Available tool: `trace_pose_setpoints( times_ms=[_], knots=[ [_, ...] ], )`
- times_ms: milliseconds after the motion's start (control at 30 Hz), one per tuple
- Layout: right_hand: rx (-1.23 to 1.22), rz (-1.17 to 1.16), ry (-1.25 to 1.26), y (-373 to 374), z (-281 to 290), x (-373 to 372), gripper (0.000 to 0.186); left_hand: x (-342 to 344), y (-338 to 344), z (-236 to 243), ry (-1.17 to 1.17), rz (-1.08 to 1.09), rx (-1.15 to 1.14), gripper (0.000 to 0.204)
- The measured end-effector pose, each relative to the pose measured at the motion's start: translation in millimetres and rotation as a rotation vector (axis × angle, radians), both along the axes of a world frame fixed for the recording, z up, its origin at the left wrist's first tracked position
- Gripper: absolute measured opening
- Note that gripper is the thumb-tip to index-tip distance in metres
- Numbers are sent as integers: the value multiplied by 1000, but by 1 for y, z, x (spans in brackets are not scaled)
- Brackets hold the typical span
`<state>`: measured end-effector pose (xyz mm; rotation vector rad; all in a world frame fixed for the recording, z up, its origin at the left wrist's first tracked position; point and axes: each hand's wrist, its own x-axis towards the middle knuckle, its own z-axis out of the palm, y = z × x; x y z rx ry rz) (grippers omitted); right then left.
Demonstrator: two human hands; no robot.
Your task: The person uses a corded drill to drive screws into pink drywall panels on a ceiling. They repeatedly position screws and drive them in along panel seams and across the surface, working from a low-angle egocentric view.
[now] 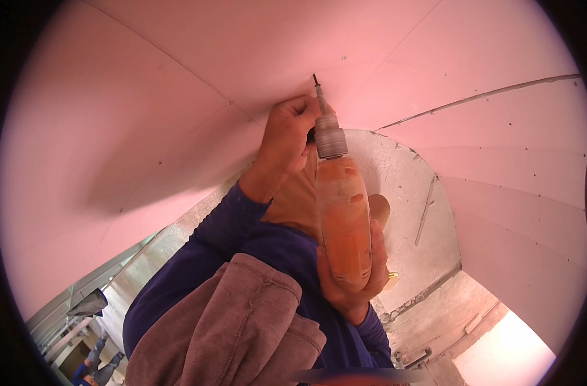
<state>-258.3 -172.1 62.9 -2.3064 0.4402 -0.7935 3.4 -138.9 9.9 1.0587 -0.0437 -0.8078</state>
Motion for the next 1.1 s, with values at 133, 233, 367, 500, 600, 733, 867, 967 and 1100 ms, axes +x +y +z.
trace_pose_setpoints(
  times_ms=[133,233,367,500,600,733,867,967,1100],
  knots=[
    [-11,25,21,-4,5,7,93,1,1,1,22,2,-11,12],
    [38,25,11,-9,9,13,74,6,9,2,81,-84,-111,13],
    [53,22,-48,-11,1,20,73,9,13,1,67,-151,-149,12],
    [-119,54,-84,-24,-21,17,76,3,4,0,42,-49,-59,12],
    [-195,-5,-101,-22,-38,8,79,5,7,4,34,-91,-68,16],
    [-442,-218,-188,-11,-54,-8,85,5,8,7,18,-117,-43,24],
    [59,-213,-50,-7,-42,-46,92,5,2,8,6,-81,1,23],
    [312,-194,-113,-7,-44,-55,95,10,5,10,7,-168,-53,18],
    [618,-192,-177,-6,-54,-62,98,25,16,9,-24,-316,-58,16]
  ],
)
